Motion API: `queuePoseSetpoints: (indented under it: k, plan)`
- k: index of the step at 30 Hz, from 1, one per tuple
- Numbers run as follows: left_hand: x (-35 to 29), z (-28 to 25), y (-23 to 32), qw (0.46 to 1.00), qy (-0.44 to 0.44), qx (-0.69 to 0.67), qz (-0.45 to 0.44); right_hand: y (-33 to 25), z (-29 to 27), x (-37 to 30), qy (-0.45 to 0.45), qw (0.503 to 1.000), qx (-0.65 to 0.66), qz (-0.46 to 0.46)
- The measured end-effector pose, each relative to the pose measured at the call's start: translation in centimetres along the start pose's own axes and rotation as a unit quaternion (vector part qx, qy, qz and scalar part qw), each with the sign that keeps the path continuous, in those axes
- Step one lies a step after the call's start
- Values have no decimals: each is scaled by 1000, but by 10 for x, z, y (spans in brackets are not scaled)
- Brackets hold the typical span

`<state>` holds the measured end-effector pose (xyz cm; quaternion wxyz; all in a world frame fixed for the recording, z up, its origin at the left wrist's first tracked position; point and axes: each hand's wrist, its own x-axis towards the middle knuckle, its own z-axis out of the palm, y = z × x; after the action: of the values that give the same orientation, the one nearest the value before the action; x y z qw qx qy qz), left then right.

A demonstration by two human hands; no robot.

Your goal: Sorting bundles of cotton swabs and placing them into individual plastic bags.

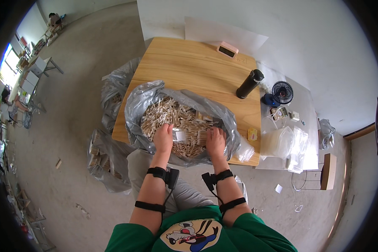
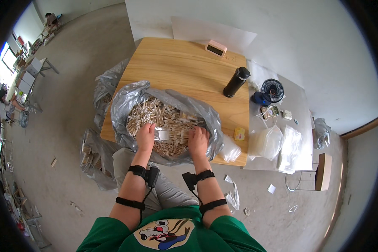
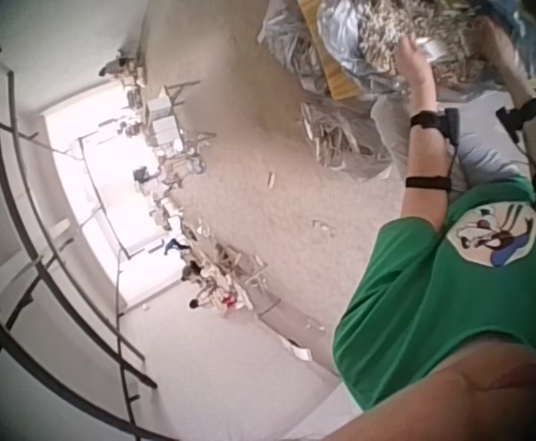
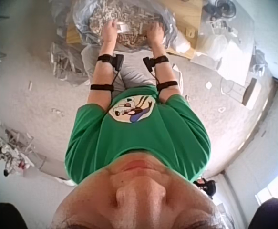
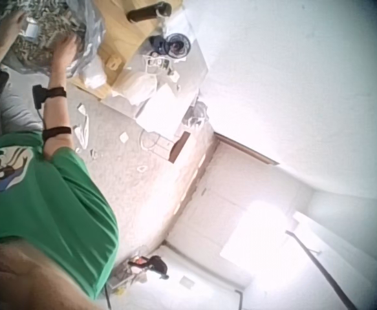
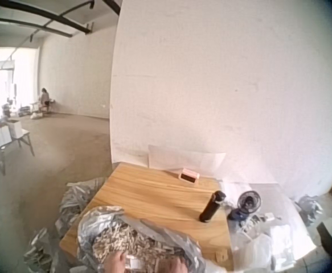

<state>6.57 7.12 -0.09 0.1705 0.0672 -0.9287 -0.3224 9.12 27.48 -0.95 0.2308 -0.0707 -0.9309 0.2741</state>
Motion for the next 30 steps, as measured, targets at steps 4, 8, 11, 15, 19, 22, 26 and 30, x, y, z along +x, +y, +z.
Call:
queuePoseSetpoints:
  k: [4,8,11,15,19,22,26,30]
  plan:
    - [11,-14,12,998,40,-13,46,-18,-2,-1,-42,993,15,-112]
    - [12,-24,34,996,14,-12,93,-22,32,-14,-166,904,385,77]
    - [9,-41,41,988,16,-38,147,-41,20,-14,-237,695,616,287]
    - [9,-41,47,991,16,-51,121,-33,10,-16,-246,602,676,346]
    - [9,-34,40,986,25,-162,-10,-13,-10,-12,-217,637,665,324]
    - [8,-29,31,980,29,-198,-15,3,-43,-8,-152,661,682,272]
    - [4,-25,11,966,36,-253,-30,40,-100,6,-89,674,684,267]
    - [-3,-27,33,941,1,-332,-68,105,-120,19,54,738,615,271]
